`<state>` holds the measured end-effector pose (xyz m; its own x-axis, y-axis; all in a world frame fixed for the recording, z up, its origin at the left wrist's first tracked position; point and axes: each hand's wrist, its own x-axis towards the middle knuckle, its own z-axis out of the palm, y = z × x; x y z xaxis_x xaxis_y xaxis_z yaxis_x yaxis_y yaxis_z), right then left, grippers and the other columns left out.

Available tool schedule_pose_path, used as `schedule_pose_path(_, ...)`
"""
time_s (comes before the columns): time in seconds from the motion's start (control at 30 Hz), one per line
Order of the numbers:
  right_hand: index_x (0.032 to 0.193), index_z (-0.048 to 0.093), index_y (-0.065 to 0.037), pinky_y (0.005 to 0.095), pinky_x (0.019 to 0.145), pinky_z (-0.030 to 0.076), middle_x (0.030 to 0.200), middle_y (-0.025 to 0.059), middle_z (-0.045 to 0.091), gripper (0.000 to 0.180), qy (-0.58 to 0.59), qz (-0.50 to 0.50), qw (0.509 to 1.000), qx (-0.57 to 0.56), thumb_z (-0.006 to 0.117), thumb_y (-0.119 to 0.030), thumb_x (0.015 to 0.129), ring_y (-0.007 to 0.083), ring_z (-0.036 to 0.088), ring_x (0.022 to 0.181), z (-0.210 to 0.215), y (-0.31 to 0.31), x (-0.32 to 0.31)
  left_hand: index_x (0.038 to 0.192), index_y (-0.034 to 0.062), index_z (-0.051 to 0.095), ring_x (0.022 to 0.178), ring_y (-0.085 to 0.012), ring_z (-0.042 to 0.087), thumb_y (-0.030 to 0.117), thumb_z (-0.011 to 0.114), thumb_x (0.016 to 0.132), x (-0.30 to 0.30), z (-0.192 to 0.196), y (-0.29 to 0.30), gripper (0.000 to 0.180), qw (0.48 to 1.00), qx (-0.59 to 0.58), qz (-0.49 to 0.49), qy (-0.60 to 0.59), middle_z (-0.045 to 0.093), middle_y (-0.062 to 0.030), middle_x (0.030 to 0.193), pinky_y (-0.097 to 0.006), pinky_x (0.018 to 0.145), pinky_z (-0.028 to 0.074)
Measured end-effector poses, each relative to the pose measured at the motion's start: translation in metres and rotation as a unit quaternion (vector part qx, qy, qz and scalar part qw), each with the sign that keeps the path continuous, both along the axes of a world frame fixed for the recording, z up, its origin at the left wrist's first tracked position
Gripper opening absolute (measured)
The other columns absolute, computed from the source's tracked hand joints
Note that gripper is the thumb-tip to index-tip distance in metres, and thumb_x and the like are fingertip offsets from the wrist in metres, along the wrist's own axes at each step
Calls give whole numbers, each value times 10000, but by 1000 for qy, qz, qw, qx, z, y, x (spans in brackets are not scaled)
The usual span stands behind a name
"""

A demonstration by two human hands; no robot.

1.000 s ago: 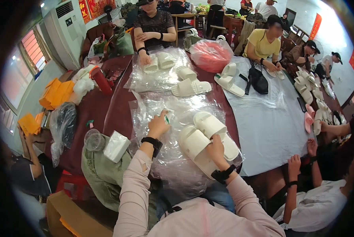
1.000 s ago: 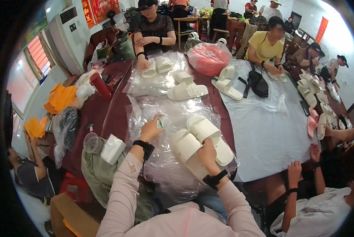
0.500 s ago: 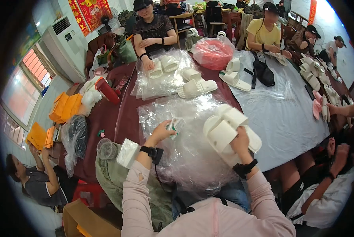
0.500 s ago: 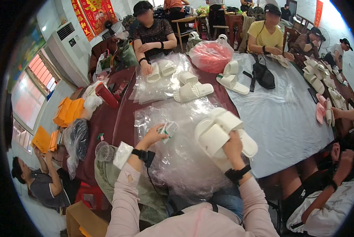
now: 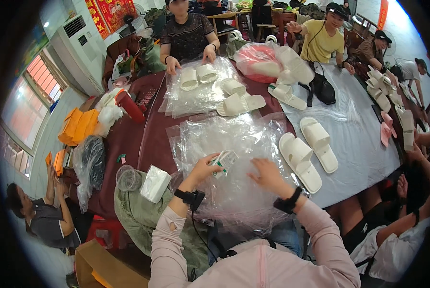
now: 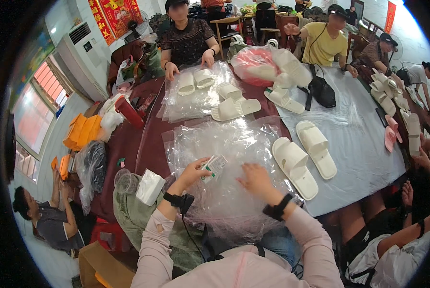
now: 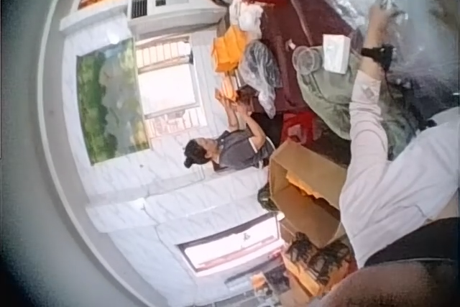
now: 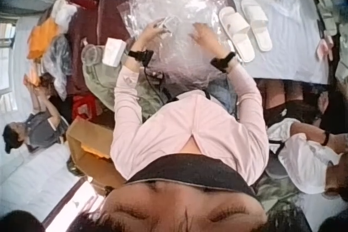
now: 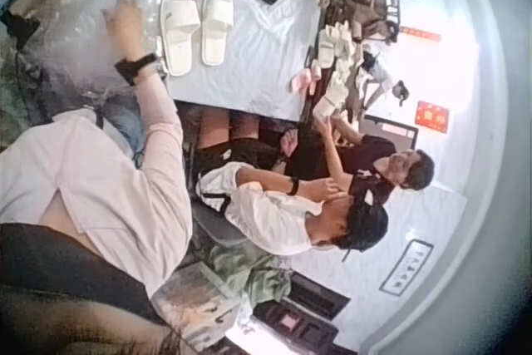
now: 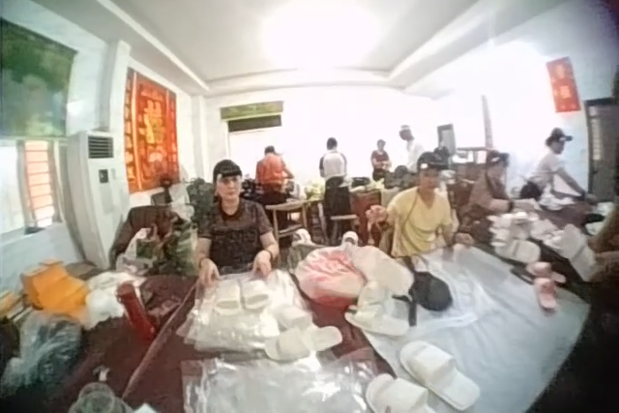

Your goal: Inspect and pack pairs of white slide sandals into plastic bags at a manufacturing work table.

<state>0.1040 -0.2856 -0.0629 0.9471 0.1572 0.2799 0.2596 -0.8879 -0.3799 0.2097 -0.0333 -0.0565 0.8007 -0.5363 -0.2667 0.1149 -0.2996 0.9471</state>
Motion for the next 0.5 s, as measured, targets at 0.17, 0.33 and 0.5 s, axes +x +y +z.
schedule_pose_path(0.17,1269,466,-24,421,814,436,1074,187,577,683,99,-80,991,-32,618,-486,788,332,551,971,12,40,19,1447,194,235,930,-237,584,183,651,753,15,5,18,809,978,-122,108,131,521,-137,1183,-369,780,468)
schedule_pose_path(0.33,1117,565,-63,484,890,369,1205,175,500,532,94,-84,990,-67,640,-451,761,332,435,1156,-2,55,42,1444,311,-112,939,-356,582,208,613,797,30,13,27,977,948,-178,129,229,389,-153,1285,-547,775,448)
schedule_pose_path(0.5,1008,619,-188,633,976,228,1387,175,343,275,47,-54,994,-86,597,-361,796,401,269,1304,-22,60,74,1455,311,15,917,-346,624,233,560,844,38,-1,40,822,940,-190,117,257,513,-94,1228,-542,729,502)
